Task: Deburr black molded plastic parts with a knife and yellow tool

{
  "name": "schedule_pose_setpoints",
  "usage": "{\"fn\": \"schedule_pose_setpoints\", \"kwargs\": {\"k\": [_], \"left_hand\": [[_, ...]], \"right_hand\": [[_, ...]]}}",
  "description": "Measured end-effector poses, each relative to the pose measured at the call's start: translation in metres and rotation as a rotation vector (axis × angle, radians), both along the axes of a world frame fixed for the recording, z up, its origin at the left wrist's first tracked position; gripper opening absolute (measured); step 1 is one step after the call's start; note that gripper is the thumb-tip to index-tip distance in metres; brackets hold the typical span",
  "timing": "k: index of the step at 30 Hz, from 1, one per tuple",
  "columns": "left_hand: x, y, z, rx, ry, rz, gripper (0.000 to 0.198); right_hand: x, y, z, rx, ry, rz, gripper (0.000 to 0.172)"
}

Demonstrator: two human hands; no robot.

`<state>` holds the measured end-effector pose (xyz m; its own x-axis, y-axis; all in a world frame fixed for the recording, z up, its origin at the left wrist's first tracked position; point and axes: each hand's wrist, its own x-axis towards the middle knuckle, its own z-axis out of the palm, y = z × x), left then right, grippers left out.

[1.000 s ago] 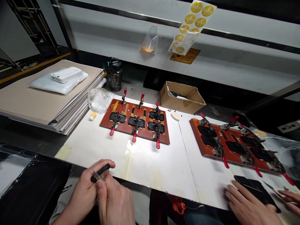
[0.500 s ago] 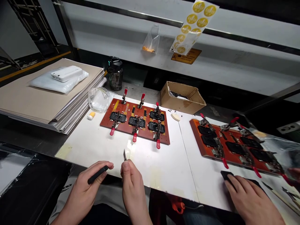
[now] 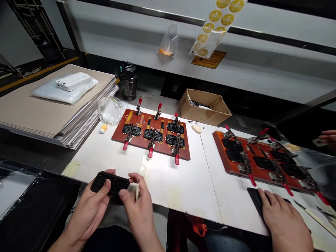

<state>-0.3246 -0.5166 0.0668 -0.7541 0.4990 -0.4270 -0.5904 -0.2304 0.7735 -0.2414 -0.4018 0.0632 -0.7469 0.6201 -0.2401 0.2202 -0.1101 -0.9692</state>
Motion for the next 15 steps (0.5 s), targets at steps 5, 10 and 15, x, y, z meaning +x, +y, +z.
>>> {"fn": "schedule_pose_setpoints", "kwargs": {"k": [5,10,15], "left_hand": [[-0.001,-0.002,-0.003,-0.070,0.111,-0.098,0.034],[-0.010,-0.008,0.009,-0.250,0.549,-0.590,0.025],[-0.011,-0.008,0.016,-0.142,0.482,-0.584,0.026]], "right_hand": [[0.003,0.004,0.004,0.074,-0.039,-0.010,0.029],[0.004,0.018,0.023,0.394,0.072,0.313,0.007],[0.009,0.017,0.032,0.445,0.068,0.255,0.019]]}}
